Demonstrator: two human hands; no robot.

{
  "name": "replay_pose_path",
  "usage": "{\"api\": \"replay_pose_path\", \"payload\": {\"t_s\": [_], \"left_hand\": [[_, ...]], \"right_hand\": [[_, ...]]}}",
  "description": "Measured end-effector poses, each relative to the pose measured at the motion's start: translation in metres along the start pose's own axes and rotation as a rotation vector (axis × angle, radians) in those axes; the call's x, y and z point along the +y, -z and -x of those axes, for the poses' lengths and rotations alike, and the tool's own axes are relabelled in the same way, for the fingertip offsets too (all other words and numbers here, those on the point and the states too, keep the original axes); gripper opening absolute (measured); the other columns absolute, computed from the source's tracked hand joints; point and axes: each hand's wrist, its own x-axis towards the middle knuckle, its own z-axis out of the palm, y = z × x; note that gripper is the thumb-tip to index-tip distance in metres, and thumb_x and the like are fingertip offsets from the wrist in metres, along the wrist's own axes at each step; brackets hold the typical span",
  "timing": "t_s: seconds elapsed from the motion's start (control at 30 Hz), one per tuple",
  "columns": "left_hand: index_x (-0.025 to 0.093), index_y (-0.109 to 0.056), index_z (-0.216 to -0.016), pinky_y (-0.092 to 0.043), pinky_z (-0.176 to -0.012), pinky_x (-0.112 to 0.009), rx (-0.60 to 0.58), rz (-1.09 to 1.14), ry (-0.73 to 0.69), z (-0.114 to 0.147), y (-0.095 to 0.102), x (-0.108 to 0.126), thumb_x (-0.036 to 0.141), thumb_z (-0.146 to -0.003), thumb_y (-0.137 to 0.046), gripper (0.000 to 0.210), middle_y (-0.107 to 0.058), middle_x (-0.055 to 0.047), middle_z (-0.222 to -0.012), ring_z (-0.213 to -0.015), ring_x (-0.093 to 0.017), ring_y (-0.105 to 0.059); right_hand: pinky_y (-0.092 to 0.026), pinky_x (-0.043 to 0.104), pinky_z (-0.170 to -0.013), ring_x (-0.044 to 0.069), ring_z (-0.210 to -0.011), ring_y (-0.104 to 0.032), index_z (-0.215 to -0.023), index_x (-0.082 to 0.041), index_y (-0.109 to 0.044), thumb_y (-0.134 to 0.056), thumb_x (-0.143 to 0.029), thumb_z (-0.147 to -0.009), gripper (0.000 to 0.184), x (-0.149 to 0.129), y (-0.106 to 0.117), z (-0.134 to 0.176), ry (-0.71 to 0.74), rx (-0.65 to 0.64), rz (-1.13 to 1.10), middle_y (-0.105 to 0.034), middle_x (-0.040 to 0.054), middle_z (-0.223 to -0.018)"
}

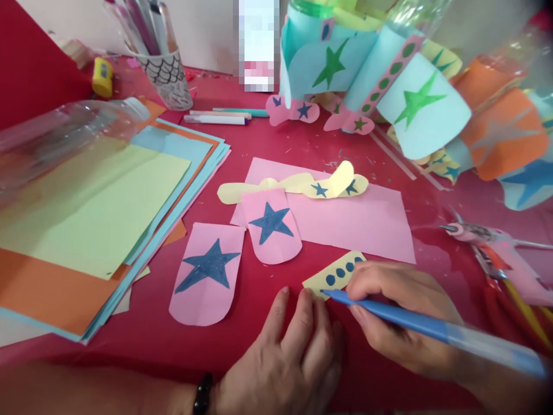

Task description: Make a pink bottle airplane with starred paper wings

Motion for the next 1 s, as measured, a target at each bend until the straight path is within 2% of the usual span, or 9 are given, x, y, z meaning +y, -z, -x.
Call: {"api": "replay_pose_path", "payload": {"t_s": [0.1, 0.2, 0.33, 0.57, 0.7, 0.83, 1.0], "left_hand": [[0.02, -0.057, -0.134, -0.048, -0.097, -0.048, 0.002, -0.001, -0.008, -0.0005, -0.0019, 0.0003, 0.021, -0.1, -0.038, 0.039, -0.059, -0.007, -0.134, -0.12, -0.032, -0.056], [0.019, -0.056, -0.134, -0.05, -0.095, -0.047, 0.004, -0.005, -0.009, -0.0016, -0.0031, 0.0006, 0.02, -0.099, -0.039, 0.039, -0.06, -0.008, -0.131, -0.118, -0.031, -0.057], [0.019, -0.058, -0.133, -0.052, -0.095, -0.046, 0.02, 0.004, 0.033, -0.0032, -0.0038, 0.0021, 0.021, -0.099, -0.041, 0.038, -0.061, -0.007, -0.129, -0.118, -0.03, -0.058], [0.016, -0.06, -0.13, -0.056, -0.09, -0.045, 0.047, -0.016, -0.003, -0.0024, -0.0029, 0.001, 0.016, -0.097, -0.04, 0.038, -0.063, -0.009, -0.127, -0.113, -0.03, -0.062], [0.015, -0.06, -0.13, -0.058, -0.089, -0.044, 0.06, -0.016, -0.002, -0.0022, -0.0018, -0.0001, 0.018, -0.098, -0.039, 0.038, -0.064, -0.009, -0.127, -0.113, -0.03, -0.063], [0.015, -0.059, -0.13, -0.059, -0.089, -0.045, 0.064, -0.029, -0.009, -0.0034, -0.0033, -0.0007, 0.017, -0.098, -0.039, 0.038, -0.064, -0.009, -0.126, -0.114, -0.031, -0.063], [0.015, -0.059, -0.131, -0.06, -0.088, -0.043, 0.066, -0.039, -0.009, -0.0036, -0.0054, -0.0001, 0.019, -0.098, -0.04, 0.038, -0.064, -0.009, -0.127, -0.113, -0.031, -0.063]], "right_hand": [[-0.051, 0.032, -0.058, 0.019, -0.067, -0.067, -0.091, -0.026, -0.053, -0.058, -0.01, -0.084, 0.018, 0.0029, -0.0011, 0.0029, -0.013, -0.002, 0.024, -0.069, 0.0016, -0.075], [-0.052, 0.033, -0.06, 0.02, -0.072, -0.069, -0.092, -0.026, -0.053, -0.058, -0.01, -0.084, 0.019, 0.0036, -0.0018, 0.0026, -0.003, 0.007, 0.036, -0.069, 0.0017, -0.075], [-0.052, 0.031, -0.06, 0.019, -0.071, -0.069, -0.09, -0.026, -0.051, -0.058, -0.009, -0.085, 0.019, 0.0031, -0.0022, 0.0001, 0.014, -0.01, 0.05, -0.068, 0.0006, -0.072], [-0.052, 0.029, -0.06, 0.016, -0.065, -0.068, -0.087, -0.022, -0.055, -0.057, -0.008, -0.085, 0.015, 0.0036, -0.0026, -0.0013, 0.031, 0.023, 0.034, -0.069, 0.0009, -0.072], [-0.052, 0.027, -0.062, 0.016, -0.072, -0.069, -0.087, -0.021, -0.056, -0.058, -0.008, -0.084, 0.014, 0.0028, -0.0022, -0.0011, 0.059, 0.008, 0.041, -0.07, 0.0013, -0.074], [-0.052, 0.026, -0.063, 0.014, -0.068, -0.068, -0.085, -0.021, -0.056, -0.057, -0.007, -0.085, 0.014, 0.002, -0.0022, -0.0016, 0.047, 0.039, 0.039, -0.069, 0.0005, -0.073], [-0.053, 0.026, -0.065, 0.014, -0.069, -0.068, -0.086, -0.02, -0.057, -0.058, -0.007, -0.084, 0.014, 0.003, -0.0032, -0.0002, 0.047, 0.004, 0.02, -0.069, 0.001, -0.075]]}}
